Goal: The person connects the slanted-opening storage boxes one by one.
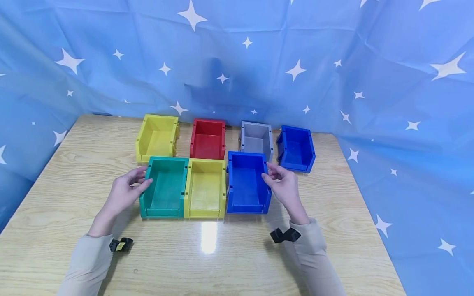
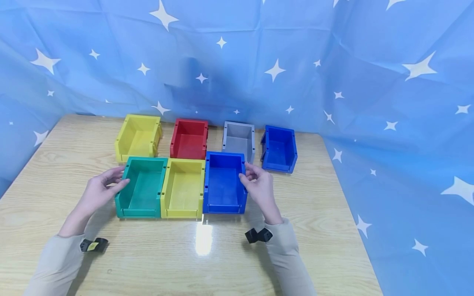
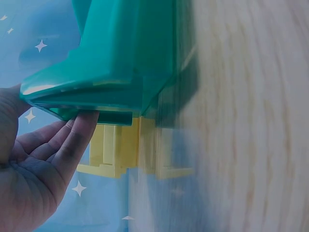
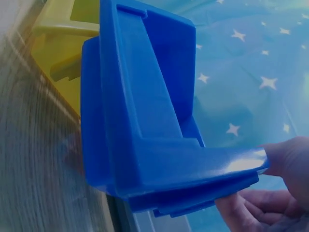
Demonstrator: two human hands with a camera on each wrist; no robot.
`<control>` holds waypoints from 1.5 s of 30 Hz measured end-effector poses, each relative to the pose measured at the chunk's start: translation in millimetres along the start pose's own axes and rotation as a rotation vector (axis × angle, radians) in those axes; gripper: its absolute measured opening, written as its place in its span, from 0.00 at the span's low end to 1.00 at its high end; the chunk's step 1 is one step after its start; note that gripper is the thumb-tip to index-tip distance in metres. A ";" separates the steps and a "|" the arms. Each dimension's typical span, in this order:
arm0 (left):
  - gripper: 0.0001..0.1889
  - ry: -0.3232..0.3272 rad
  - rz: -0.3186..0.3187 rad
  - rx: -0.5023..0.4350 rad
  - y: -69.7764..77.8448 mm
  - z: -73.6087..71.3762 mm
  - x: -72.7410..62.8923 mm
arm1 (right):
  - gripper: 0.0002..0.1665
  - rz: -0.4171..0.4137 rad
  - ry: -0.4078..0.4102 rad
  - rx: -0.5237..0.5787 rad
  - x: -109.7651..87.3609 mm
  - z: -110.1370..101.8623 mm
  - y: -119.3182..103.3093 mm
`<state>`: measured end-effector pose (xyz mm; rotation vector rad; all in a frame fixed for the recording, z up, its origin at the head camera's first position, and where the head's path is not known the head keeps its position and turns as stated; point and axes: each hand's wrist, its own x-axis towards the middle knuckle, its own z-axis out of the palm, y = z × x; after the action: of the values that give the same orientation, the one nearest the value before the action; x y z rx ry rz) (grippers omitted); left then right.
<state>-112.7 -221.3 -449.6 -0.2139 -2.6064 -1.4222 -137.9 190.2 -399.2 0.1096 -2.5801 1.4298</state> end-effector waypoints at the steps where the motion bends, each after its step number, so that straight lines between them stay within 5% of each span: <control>1: 0.20 0.000 0.003 -0.001 -0.1 0.0 0.2 | 0.17 0.008 -0.002 0.007 0.0 0.0 0.5; 6: 0.19 0.005 0.018 -0.001 0.6 0.5 1.3 | 0.17 -0.033 0.049 0.003 0.0 1.4 0.9; 11: 0.19 0.013 0.029 -0.001 0.6 1.2 1.8 | 0.23 -0.290 0.096 -0.140 1.9 9.4 -14.8; 14: 0.19 0.013 0.026 0.002 -0.3 1.7 1.4 | 0.29 -0.449 0.030 -0.189 3.9 20.3 -29.6; 18: 0.19 0.009 0.017 0.004 -1.2 1.9 0.5 | 0.37 -0.556 -0.147 -0.265 5.0 39.2 -46.5; 23: 0.19 0.012 0.017 0.001 -2.0 3.2 0.1 | 0.43 -0.478 -0.367 -0.426 4.1 60.3 -59.7; 27: 0.19 0.017 0.021 0.000 -2.5 3.9 0.1 | 0.45 -0.379 -0.461 -0.521 3.8 72.5 -61.6; 45: 0.19 0.016 0.024 -0.010 -0.8 1.2 -0.7 | 0.48 -0.352 -0.515 -0.565 0.8 89.9 -54.5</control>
<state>-112.3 -220.7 -451.0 -0.2326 -2.5756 -1.4232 -141.9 85.2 -400.2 0.8926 -3.0395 0.5675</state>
